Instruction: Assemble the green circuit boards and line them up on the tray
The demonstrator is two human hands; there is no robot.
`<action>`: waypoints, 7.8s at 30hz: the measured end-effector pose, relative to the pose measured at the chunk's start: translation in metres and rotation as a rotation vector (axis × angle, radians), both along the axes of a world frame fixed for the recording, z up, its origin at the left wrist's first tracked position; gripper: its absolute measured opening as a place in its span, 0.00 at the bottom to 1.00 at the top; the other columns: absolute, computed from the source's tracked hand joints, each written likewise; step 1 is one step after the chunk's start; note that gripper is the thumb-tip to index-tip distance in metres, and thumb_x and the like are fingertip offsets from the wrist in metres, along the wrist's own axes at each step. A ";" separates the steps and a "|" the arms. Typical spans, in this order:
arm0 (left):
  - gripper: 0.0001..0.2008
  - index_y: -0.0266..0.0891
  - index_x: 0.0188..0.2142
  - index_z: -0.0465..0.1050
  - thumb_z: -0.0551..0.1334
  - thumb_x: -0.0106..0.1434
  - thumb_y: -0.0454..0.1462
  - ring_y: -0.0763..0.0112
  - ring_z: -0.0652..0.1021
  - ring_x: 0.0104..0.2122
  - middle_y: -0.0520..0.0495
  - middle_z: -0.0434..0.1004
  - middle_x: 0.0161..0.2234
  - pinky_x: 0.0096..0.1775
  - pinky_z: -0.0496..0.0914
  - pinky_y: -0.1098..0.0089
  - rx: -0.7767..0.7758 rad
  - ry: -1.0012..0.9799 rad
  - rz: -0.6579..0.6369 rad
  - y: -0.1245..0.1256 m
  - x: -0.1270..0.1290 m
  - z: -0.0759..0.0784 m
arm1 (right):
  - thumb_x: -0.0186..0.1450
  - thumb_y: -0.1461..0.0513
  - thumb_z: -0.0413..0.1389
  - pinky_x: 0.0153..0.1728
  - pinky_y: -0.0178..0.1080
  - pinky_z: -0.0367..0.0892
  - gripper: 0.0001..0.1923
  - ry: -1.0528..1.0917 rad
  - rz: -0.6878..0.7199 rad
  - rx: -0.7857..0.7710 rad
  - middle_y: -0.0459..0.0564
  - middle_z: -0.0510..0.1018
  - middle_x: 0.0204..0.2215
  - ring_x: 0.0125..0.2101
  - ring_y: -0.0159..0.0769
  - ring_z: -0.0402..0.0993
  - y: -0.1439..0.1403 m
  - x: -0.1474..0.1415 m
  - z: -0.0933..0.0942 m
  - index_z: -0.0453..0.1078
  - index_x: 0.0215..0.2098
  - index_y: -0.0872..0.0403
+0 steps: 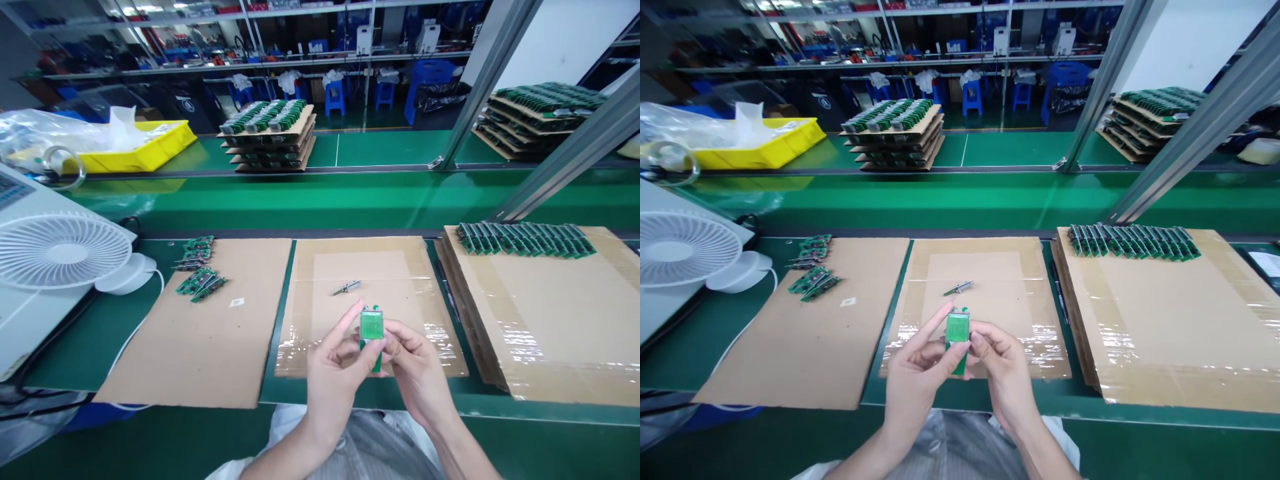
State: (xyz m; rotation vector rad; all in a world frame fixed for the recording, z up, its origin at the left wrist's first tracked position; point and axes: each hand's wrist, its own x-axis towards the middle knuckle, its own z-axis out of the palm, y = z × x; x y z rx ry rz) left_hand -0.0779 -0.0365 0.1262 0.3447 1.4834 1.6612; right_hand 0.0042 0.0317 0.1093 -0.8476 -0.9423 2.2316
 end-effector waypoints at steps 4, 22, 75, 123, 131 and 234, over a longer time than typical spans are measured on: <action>0.28 0.40 0.54 0.69 0.68 0.53 0.37 0.79 0.71 0.18 0.59 0.72 0.17 0.25 0.74 0.78 0.044 0.066 0.036 0.001 0.003 0.002 | 0.54 0.56 0.64 0.18 0.30 0.61 0.12 0.032 0.013 -0.059 0.42 0.69 0.16 0.17 0.25 0.59 0.001 0.002 0.004 0.79 0.35 0.53; 0.26 0.46 0.55 0.67 0.65 0.56 0.39 0.76 0.74 0.23 0.58 0.75 0.21 0.29 0.74 0.75 0.016 0.133 -0.081 0.000 0.002 0.000 | 0.58 0.55 0.61 0.19 0.32 0.64 0.10 0.004 0.011 0.113 0.43 0.72 0.19 0.18 0.27 0.63 0.004 0.006 -0.011 0.77 0.35 0.52; 0.02 0.41 0.30 0.71 0.64 0.55 0.35 0.49 0.67 0.45 0.42 0.72 0.35 0.49 0.59 0.52 -0.798 1.308 0.448 -0.084 -0.258 -0.074 | 0.50 0.44 0.61 0.44 0.50 0.68 0.27 -0.603 -0.295 0.441 0.55 0.80 0.33 0.31 0.45 0.77 0.041 0.026 -0.093 0.73 0.37 0.57; 0.18 0.36 0.34 0.72 0.73 0.43 0.31 0.75 0.76 0.31 0.50 0.76 0.32 0.38 0.70 0.74 0.049 -0.376 0.096 -0.018 -0.054 -0.023 | 0.56 0.54 0.61 0.28 0.39 0.72 0.15 -0.372 -0.395 0.415 0.50 0.81 0.28 0.24 0.35 0.75 0.038 0.014 -0.062 0.75 0.35 0.56; 0.16 0.37 0.39 0.71 0.70 0.51 0.33 0.74 0.77 0.31 0.50 0.77 0.31 0.38 0.68 0.75 0.075 -0.244 -0.118 -0.011 -0.040 -0.015 | 0.62 0.58 0.57 0.48 0.44 0.69 0.07 -0.234 -0.184 0.557 0.50 0.81 0.40 0.45 0.41 0.75 0.014 0.017 -0.009 0.76 0.35 0.51; 0.12 0.37 0.39 0.68 0.63 0.53 0.31 0.48 0.64 0.54 0.36 0.72 0.46 0.56 0.51 0.51 -0.695 0.890 0.483 -0.077 -0.233 -0.059 | 0.52 0.44 0.58 0.39 0.45 0.69 0.27 -0.740 -0.241 0.499 0.53 0.81 0.26 0.33 0.48 0.78 0.031 0.041 -0.088 0.73 0.38 0.56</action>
